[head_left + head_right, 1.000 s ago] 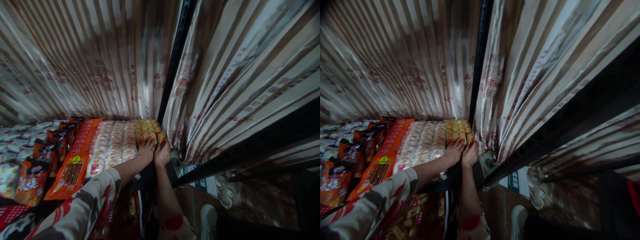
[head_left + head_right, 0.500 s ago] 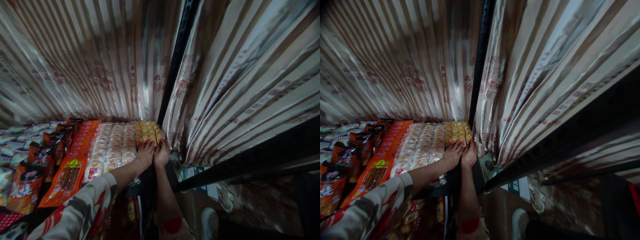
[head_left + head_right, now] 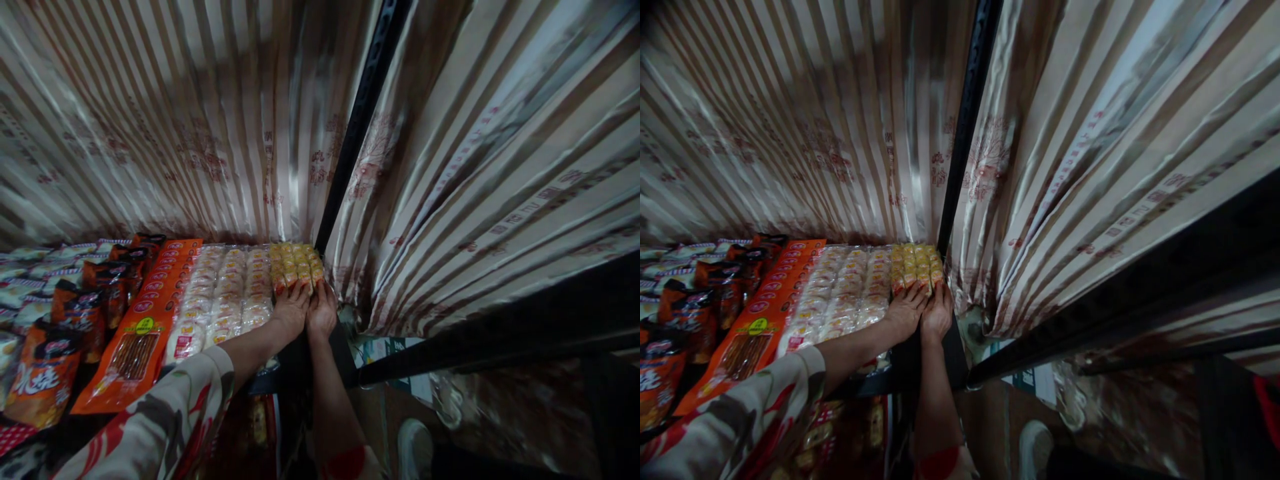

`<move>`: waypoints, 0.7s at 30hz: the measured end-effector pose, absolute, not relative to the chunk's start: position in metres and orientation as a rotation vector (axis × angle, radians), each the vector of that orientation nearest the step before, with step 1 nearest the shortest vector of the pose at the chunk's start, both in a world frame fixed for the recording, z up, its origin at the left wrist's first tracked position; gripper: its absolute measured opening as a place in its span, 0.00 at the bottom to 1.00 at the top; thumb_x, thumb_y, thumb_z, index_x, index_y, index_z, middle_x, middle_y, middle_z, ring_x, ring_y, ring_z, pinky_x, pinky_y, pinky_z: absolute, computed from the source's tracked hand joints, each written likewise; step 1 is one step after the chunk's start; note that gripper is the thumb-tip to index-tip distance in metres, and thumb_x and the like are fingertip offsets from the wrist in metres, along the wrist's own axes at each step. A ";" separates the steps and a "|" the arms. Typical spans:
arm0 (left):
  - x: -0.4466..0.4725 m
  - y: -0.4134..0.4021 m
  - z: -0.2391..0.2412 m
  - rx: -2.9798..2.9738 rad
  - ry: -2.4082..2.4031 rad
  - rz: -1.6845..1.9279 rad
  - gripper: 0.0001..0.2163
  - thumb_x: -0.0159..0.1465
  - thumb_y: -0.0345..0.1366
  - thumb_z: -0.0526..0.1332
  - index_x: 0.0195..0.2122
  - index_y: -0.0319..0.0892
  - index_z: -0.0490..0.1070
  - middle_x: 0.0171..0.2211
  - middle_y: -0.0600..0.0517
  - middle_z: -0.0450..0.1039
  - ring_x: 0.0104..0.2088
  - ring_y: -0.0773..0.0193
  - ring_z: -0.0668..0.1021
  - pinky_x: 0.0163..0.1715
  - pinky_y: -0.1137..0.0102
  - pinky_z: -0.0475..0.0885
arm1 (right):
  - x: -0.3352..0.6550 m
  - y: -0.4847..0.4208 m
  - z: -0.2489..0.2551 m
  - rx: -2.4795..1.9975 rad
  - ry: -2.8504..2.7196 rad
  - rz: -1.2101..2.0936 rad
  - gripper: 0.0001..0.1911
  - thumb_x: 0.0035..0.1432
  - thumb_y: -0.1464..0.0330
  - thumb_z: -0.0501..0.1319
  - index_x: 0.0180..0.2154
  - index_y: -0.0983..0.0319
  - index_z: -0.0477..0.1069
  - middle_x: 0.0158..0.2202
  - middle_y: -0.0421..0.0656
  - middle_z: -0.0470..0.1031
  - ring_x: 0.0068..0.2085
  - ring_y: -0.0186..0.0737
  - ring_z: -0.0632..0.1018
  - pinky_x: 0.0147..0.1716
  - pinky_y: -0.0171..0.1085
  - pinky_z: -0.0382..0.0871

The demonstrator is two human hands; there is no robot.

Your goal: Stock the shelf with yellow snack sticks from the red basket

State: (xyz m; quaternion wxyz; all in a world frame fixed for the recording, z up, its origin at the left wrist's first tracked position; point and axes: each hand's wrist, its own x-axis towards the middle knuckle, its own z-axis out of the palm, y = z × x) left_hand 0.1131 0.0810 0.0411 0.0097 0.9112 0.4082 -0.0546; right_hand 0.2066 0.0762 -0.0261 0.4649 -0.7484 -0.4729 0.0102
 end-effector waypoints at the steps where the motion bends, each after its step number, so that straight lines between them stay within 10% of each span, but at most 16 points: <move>1: 0.113 0.081 0.041 2.847 1.276 -0.167 0.22 0.67 0.31 0.46 0.63 0.37 0.56 0.67 0.48 0.47 0.67 0.50 0.48 0.61 0.50 0.54 | 0.207 0.076 -0.027 -1.836 -1.167 0.033 0.24 0.59 0.70 0.47 0.56 0.63 0.66 0.57 0.51 0.65 0.58 0.46 0.65 0.56 0.47 0.62; 21: 0.112 0.084 0.039 3.027 1.246 0.038 0.18 0.68 0.29 0.46 0.56 0.39 0.66 0.62 0.46 0.59 0.64 0.52 0.58 0.56 0.54 0.65 | 0.204 0.072 -0.029 -1.774 -1.191 0.016 0.26 0.59 0.71 0.45 0.58 0.63 0.64 0.61 0.50 0.60 0.62 0.44 0.61 0.59 0.46 0.59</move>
